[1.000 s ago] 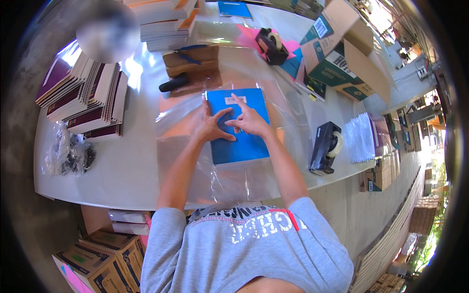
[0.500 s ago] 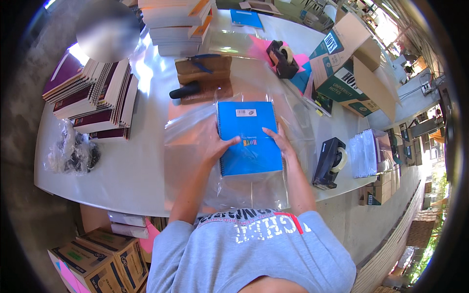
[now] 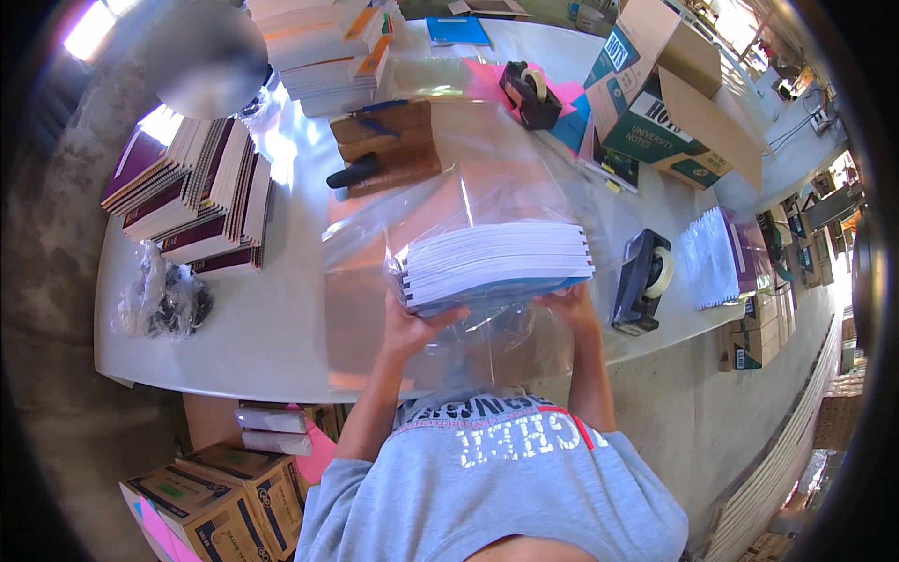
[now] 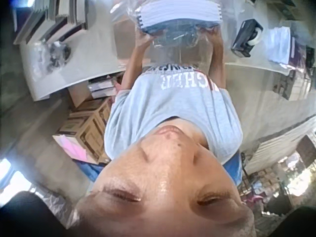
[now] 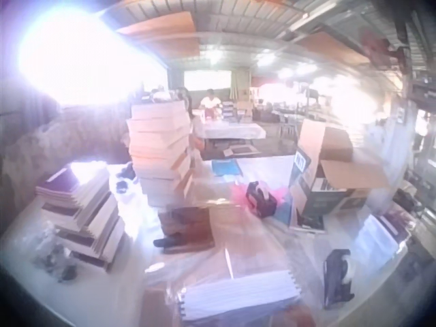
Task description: The person places a stack of notebooks into a clear plastic sleeve, folds the plastic over, and secures it with tape using a dispenser.
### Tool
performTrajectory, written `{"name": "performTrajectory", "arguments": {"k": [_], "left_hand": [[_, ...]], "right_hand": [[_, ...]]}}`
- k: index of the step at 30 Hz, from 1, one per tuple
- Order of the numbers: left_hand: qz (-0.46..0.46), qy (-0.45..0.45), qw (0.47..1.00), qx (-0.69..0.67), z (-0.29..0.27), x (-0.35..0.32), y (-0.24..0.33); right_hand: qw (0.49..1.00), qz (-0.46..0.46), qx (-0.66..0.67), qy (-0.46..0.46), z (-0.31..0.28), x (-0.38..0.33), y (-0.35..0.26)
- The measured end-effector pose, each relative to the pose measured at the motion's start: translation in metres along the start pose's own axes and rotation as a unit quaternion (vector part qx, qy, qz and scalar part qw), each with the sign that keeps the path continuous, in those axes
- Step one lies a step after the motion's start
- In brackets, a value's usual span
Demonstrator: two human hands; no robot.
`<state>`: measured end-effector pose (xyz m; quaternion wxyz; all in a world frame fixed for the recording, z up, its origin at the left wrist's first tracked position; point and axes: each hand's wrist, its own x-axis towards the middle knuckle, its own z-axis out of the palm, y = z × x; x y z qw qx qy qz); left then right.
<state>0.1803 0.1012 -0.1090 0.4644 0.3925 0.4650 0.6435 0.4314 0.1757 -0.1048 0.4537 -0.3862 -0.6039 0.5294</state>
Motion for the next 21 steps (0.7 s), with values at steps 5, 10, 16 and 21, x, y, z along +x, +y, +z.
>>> {"name": "performTrajectory", "arguments": {"k": [5,10,16,21], "left_hand": [[0.118,0.008,0.986,0.116,0.021,0.005,0.033],[0.146,0.032,0.983,0.111,0.009,-0.002,0.023],[0.453,-0.016,0.763,0.461,-0.018,-0.002,0.056],[0.472,-0.073,0.708,0.521,-0.01,0.005,0.08]], "right_hand": [[0.997,0.01,0.071,0.035,0.003,0.007,-0.02],[0.997,0.071,0.033,-0.015,-0.011,0.004,-0.003],[0.981,-0.192,0.004,-0.005,-0.018,-0.003,-0.007],[0.986,-0.134,0.078,0.055,-0.01,-0.007,-0.051]]}}
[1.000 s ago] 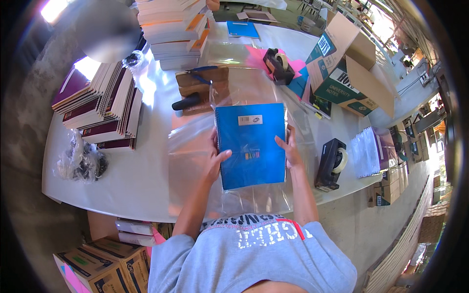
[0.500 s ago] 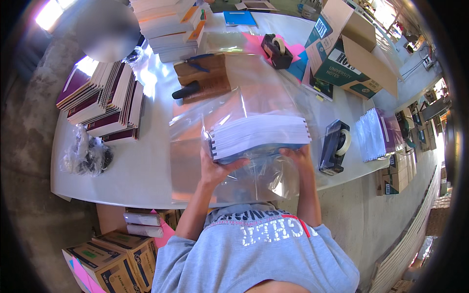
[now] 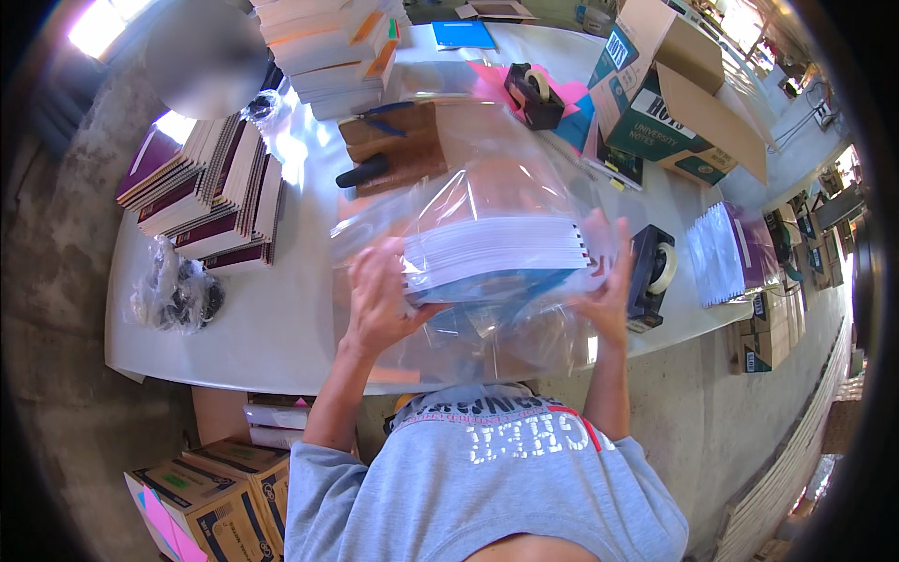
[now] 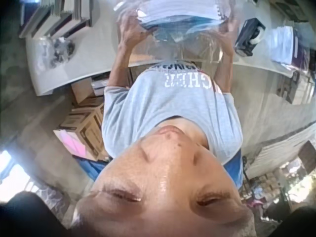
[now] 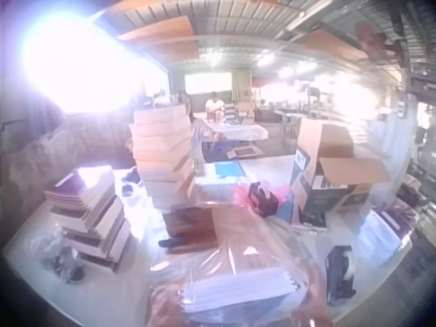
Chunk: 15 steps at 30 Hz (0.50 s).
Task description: The person places a stack of notebooks into a clear plastic sleeve, folds the plastic over, and secures it with tape using a dispenser.
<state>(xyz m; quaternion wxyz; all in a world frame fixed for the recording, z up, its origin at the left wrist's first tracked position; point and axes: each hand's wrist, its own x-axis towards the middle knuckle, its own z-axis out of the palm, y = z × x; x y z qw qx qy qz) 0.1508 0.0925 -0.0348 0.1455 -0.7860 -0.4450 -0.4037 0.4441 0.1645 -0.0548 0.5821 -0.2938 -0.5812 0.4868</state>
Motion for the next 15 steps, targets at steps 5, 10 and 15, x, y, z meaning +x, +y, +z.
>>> {"name": "performTrajectory", "arguments": {"k": [5,10,15], "left_hand": [[-0.088,0.122,0.98,-0.134,0.009,-0.027,-0.008],[-0.028,0.081,0.993,-0.085,0.008,-0.004,-0.005],[0.019,0.022,0.996,-0.087,0.0,0.004,-0.014]], "right_hand": [[0.992,-0.08,-0.092,-0.03,0.015,0.09,-0.096],[0.792,-0.062,-0.447,-0.412,0.101,0.188,-0.088],[0.708,-0.031,-0.432,-0.559,0.133,0.216,-0.086]]}}
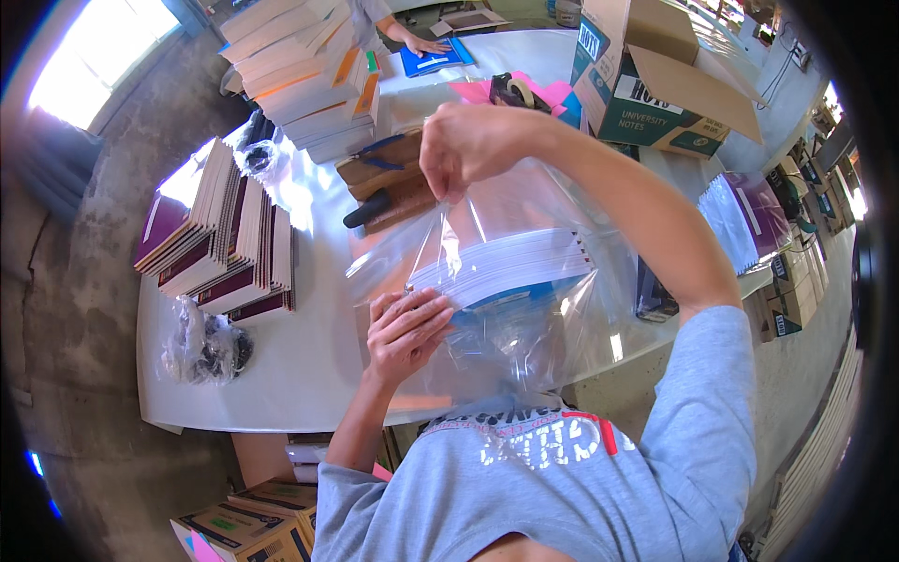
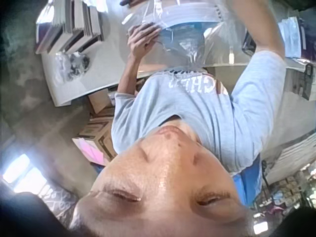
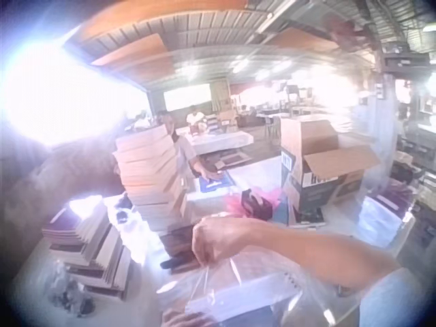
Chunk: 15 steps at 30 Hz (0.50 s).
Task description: The person places a stack of notebooks into a clear plastic sleeve, folds the plastic over, and secures it with tape using a dispenser.
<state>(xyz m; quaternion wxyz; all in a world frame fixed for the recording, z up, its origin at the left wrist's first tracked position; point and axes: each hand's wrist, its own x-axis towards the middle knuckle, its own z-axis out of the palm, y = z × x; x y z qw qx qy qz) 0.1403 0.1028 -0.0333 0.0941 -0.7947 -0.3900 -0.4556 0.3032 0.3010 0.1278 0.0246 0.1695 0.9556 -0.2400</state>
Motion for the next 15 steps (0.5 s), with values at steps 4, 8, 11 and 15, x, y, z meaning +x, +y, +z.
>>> {"name": "performTrajectory", "arguments": {"k": [4,8,11,15], "left_hand": [[-0.025,-0.04,0.999,-0.019,-0.002,0.009,0.004],[-0.015,-0.127,0.992,0.024,-0.005,0.022,-0.002],[0.009,-0.166,0.986,0.016,-0.006,0.03,-0.002],[-0.009,-0.238,0.97,-0.043,-0.006,0.039,-0.005]], "right_hand": [[0.923,-0.012,0.175,0.342,-0.007,-0.041,0.036],[0.824,-0.152,0.354,0.416,0.016,-0.153,0.076],[0.874,-0.028,0.268,0.405,0.11,-0.221,0.065],[0.892,0.113,0.164,0.405,0.191,-0.189,0.016]]}}
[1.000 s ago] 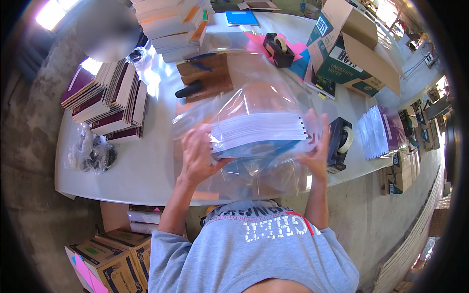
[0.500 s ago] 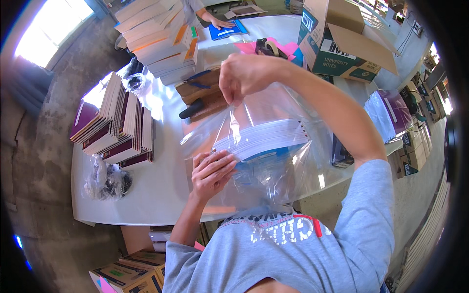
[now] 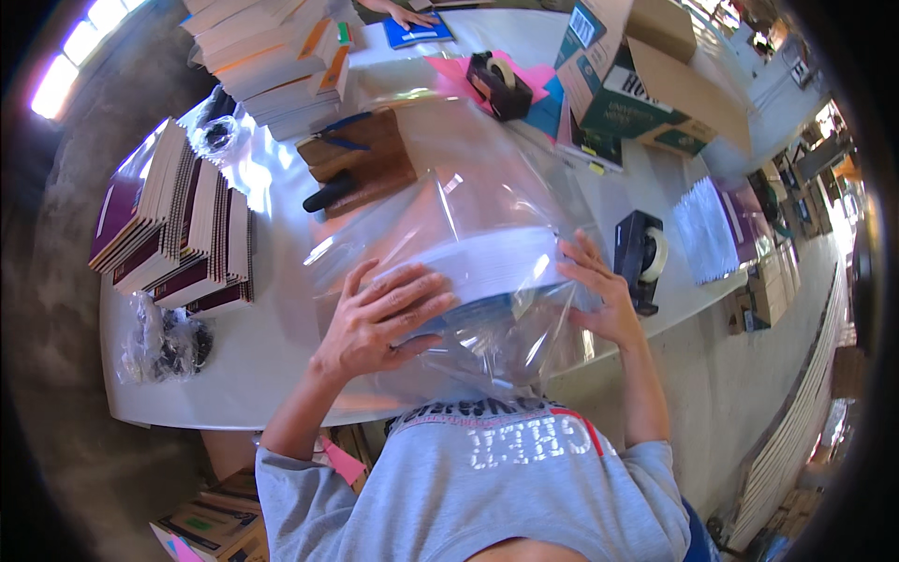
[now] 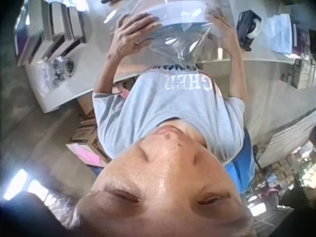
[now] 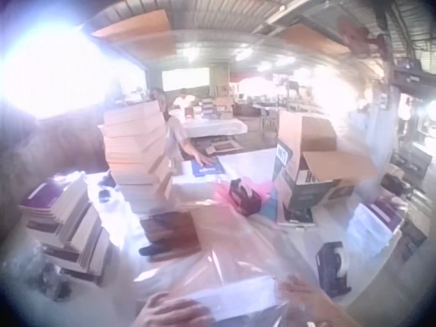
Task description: The person places a stack of notebooks into a clear plastic sleeve, folds the plastic over, and secures it with tape using a dispenser.
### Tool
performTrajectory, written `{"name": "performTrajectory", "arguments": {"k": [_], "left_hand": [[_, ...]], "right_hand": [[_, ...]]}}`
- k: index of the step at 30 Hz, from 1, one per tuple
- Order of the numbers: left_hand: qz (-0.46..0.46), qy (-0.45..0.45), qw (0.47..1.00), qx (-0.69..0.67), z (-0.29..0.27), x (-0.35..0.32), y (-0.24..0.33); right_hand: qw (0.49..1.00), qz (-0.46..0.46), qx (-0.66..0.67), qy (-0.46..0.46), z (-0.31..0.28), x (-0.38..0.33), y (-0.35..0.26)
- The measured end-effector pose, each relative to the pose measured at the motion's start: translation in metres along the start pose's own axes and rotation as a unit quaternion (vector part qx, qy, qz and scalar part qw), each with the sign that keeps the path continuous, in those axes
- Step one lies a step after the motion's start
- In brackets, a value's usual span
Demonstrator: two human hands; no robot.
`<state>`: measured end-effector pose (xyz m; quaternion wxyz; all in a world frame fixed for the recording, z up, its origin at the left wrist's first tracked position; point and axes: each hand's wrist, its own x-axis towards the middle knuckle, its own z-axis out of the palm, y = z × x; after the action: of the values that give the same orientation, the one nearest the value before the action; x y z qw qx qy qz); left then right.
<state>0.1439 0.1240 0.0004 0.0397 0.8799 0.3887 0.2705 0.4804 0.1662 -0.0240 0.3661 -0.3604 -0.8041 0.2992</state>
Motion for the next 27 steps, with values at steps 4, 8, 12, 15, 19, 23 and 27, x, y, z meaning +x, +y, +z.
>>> {"name": "performTrajectory", "arguments": {"k": [4,8,12,15,19,23,27], "left_hand": [[0.04,-0.099,0.994,-0.012,-0.019,0.012,-0.004],[0.036,-0.234,0.971,0.023,-0.04,0.035,0.0],[0.042,-0.267,0.963,-0.019,-0.041,0.052,0.003],[0.031,-0.286,0.958,-0.019,-0.04,0.06,0.01],[0.015,-0.275,0.961,-0.026,-0.036,0.057,0.01],[0.0,-0.263,0.965,-0.017,-0.033,0.053,0.012],[0.01,-0.267,0.964,-0.012,-0.031,0.059,0.014]], "right_hand": [[0.977,-0.117,-0.177,-0.006,0.003,0.03,-0.003],[0.976,-0.186,-0.056,-0.095,0.014,0.055,-0.012],[0.981,-0.158,-0.037,-0.107,0.014,0.056,-0.02],[0.978,-0.125,-0.123,-0.116,0.014,0.047,-0.04],[0.974,-0.039,-0.141,-0.175,-0.008,0.026,-0.057],[0.896,0.305,-0.093,0.31,-0.063,-0.067,0.027],[0.814,0.515,-0.031,0.267,-0.076,-0.142,0.111]]}}
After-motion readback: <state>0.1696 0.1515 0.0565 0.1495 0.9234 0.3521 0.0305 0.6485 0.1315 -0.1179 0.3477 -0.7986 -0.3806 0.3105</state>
